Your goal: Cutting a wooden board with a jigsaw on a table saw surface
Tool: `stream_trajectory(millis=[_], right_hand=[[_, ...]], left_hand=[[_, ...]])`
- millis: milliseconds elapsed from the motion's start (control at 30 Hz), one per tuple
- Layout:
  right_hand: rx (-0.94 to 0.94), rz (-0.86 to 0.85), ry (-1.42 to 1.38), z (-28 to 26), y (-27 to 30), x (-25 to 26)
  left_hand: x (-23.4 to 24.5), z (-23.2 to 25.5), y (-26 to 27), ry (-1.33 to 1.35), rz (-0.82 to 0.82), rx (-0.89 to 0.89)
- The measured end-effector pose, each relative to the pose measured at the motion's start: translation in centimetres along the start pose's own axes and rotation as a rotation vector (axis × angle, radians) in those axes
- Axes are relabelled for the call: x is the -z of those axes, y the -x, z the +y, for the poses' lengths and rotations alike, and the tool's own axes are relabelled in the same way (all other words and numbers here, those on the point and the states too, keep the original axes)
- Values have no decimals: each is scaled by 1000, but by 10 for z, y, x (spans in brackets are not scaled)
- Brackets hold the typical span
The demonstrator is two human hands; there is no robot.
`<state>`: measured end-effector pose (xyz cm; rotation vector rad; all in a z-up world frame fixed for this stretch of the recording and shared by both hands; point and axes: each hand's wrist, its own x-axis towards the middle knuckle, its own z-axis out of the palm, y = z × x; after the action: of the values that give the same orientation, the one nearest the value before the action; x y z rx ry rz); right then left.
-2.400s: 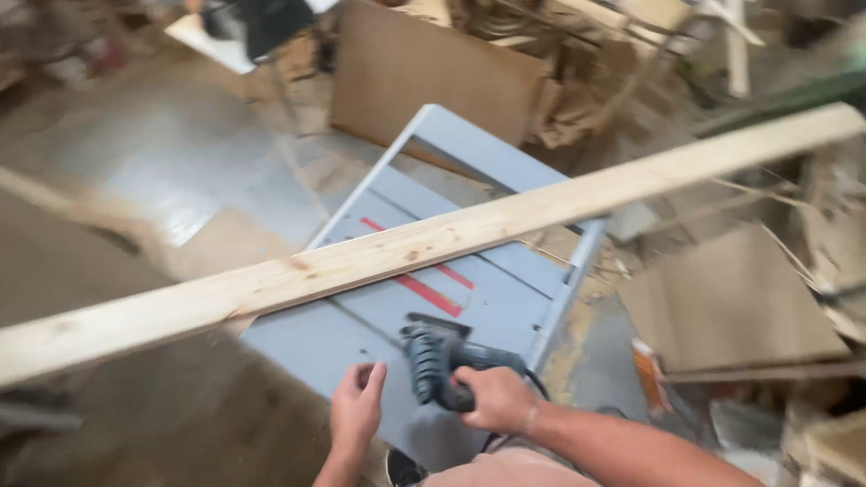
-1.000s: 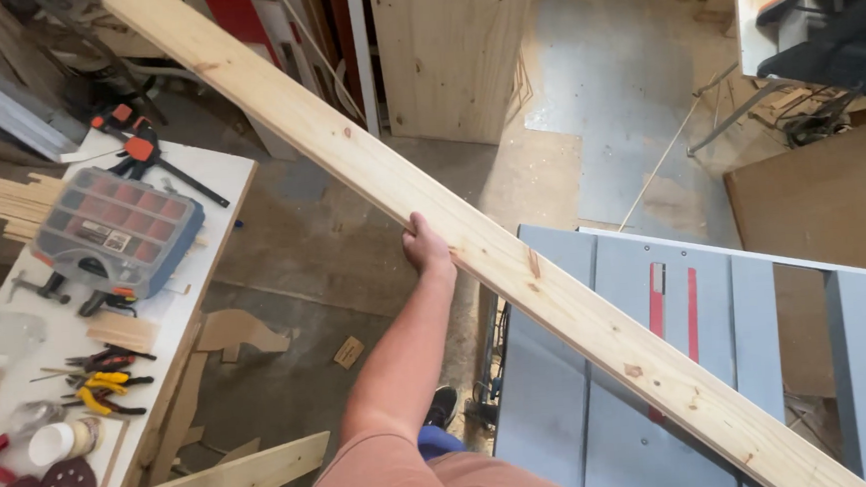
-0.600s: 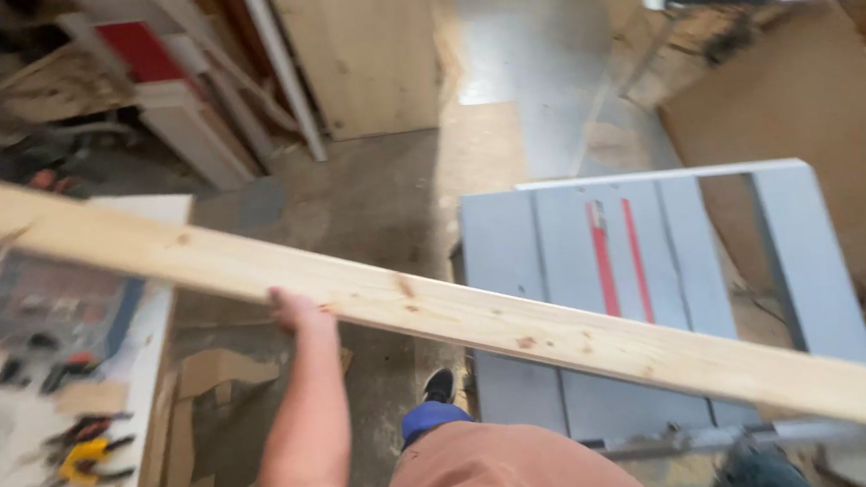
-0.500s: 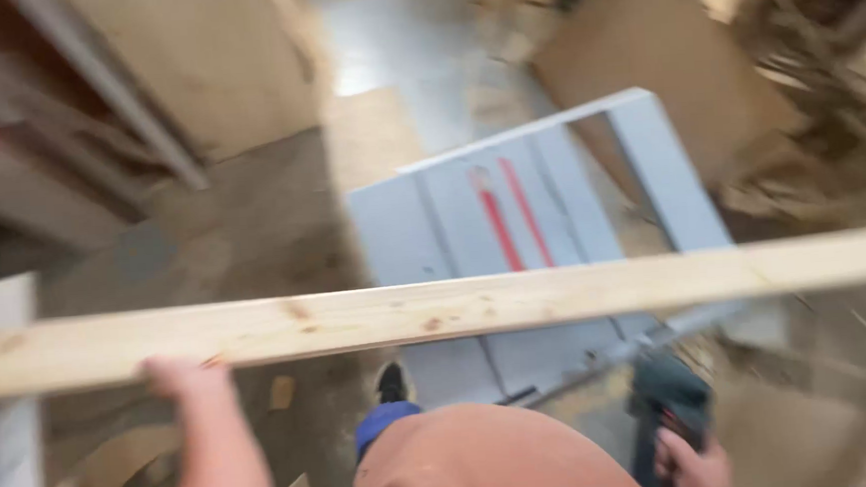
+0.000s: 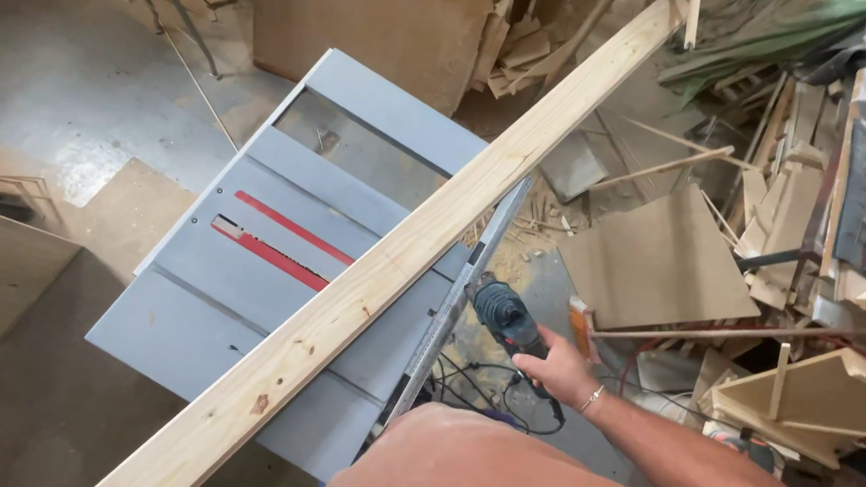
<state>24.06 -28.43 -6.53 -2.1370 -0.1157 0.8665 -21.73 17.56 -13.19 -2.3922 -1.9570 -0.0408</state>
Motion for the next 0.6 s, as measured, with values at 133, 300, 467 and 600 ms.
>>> stream_trajectory(millis=[133,300,467,600], right_hand=[[-44,84,4,-1,15,4],[-147,196,-66,-4,66,0],[-180,231,-267,20,98,2],[-205,240,-309,25,112,15]], left_hand=[[-9,71,1,-23,-36,-93],[31,239,36,95,-331,-755],[13,319,33,77,-283,-924],[21,344,33,45,-373,-843]])
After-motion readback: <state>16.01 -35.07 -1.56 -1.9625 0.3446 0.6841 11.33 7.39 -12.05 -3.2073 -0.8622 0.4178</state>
